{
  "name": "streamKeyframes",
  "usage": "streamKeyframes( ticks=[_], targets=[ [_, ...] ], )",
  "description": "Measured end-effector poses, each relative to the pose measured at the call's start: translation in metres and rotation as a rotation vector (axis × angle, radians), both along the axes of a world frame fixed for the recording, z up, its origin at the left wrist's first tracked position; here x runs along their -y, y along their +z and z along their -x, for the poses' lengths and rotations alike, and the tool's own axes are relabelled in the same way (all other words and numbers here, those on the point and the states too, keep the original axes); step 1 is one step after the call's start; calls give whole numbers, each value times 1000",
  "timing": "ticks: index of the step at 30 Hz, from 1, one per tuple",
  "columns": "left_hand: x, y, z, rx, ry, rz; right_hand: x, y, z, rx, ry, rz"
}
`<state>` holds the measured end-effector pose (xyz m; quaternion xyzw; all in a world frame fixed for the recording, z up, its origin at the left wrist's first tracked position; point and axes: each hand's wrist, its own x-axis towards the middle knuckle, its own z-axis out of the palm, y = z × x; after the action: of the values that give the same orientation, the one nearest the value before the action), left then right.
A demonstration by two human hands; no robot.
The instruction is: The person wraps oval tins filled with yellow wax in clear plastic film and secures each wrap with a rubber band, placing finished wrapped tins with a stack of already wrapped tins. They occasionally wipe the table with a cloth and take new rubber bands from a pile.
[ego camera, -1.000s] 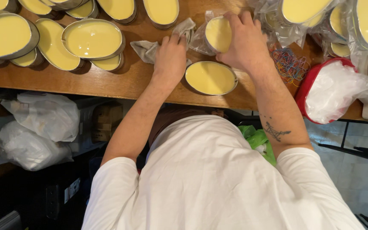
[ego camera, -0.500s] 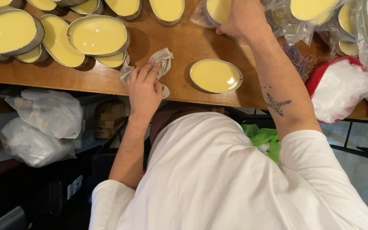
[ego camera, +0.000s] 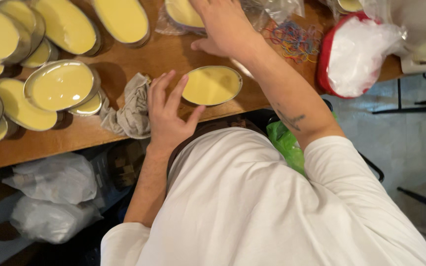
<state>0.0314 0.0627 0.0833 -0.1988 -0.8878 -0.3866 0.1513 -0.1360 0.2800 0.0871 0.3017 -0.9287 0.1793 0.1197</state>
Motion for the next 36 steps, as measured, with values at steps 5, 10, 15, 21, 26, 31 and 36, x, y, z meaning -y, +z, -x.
streamKeyframes(
  ticks=[5, 10, 15, 21, 26, 31, 36],
  targets=[
    [-31, -1, 21, 79, -130, 120, -85, 54, -93, 180, -163, 338],
    [-40, -15, 30, 110, -150, 116, -171, 60, -146, -181, -652, 234],
    [-47, -10, 27, 160, -146, 125, -216, 8, -164, -329, -779, 56],
    [-55, 24, 18, 5, -199, 94, -270, -29, -164, -33, -948, 343],
    [-63, 39, 12, 25, -325, -124, -289, 1, -170, 65, -713, 1160],
    [-73, 41, 13, 150, -436, -276, -245, 39, -160, -64, -619, 1285],
    [-89, 56, 14, 262, -511, -349, -181, 79, -167, -88, -424, 1209]
  ],
)
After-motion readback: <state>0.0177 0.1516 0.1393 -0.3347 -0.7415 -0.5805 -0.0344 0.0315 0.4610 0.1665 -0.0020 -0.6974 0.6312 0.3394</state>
